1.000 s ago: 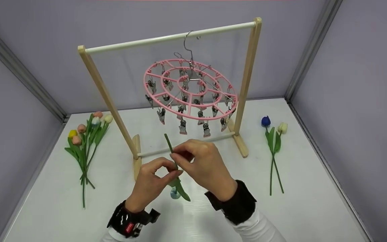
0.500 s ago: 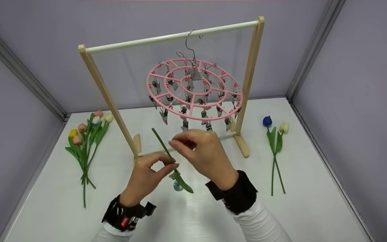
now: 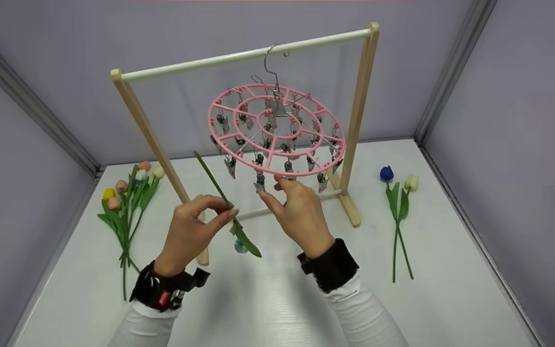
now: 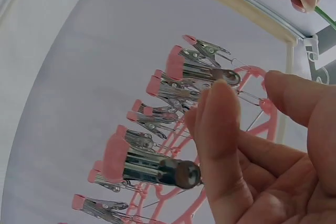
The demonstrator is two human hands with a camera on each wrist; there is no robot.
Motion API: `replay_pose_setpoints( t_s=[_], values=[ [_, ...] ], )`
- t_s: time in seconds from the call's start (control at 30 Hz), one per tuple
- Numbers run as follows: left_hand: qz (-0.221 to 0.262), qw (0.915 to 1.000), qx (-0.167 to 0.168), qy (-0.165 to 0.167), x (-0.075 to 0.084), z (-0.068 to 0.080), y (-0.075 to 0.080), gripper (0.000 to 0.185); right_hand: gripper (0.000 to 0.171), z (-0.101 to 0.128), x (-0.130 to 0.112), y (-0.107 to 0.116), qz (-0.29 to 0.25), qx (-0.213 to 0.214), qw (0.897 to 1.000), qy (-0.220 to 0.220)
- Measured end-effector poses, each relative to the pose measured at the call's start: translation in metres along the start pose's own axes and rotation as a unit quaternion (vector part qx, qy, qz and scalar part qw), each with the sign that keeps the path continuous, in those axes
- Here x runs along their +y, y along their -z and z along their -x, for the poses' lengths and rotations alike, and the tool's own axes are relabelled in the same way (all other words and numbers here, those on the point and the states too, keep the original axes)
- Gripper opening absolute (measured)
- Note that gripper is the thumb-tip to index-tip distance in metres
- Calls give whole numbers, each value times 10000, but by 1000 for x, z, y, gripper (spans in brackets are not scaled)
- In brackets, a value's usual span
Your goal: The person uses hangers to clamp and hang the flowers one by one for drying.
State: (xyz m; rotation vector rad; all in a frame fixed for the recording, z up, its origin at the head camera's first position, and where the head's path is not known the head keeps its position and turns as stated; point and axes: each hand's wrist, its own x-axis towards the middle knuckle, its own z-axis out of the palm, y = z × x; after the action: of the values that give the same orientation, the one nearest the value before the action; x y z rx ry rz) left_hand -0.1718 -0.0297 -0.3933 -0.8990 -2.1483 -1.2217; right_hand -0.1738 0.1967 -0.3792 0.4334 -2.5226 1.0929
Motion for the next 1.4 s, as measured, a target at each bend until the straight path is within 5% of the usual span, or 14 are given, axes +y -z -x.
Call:
replay_pose_setpoints(
  t_s=[0.17,0.47,0.73,0.87,1.1,1.4],
  values=[
    [28,9997,213,92,-7,-6,10,12,50,-6,4,-11,-164,12,9996,-218],
    [-27,9997,83,210,-12,-14,11,15,47,-20,12,-24,-722,55,9948,-714],
    [48,9993,32,365,-15,-17,11,16,30,-23,18,-32,-1291,393,9901,-393],
    [92,9990,-40,426,-16,-19,11,16,26,-23,19,-28,-1953,362,9793,-384],
    [117,9983,-202,543,-15,-24,4,14,26,-19,25,-20,-3251,198,9423,-780],
    [19,9981,-339,521,-8,-33,-10,18,24,-7,33,-18,-3547,814,9252,-1074]
  ],
)
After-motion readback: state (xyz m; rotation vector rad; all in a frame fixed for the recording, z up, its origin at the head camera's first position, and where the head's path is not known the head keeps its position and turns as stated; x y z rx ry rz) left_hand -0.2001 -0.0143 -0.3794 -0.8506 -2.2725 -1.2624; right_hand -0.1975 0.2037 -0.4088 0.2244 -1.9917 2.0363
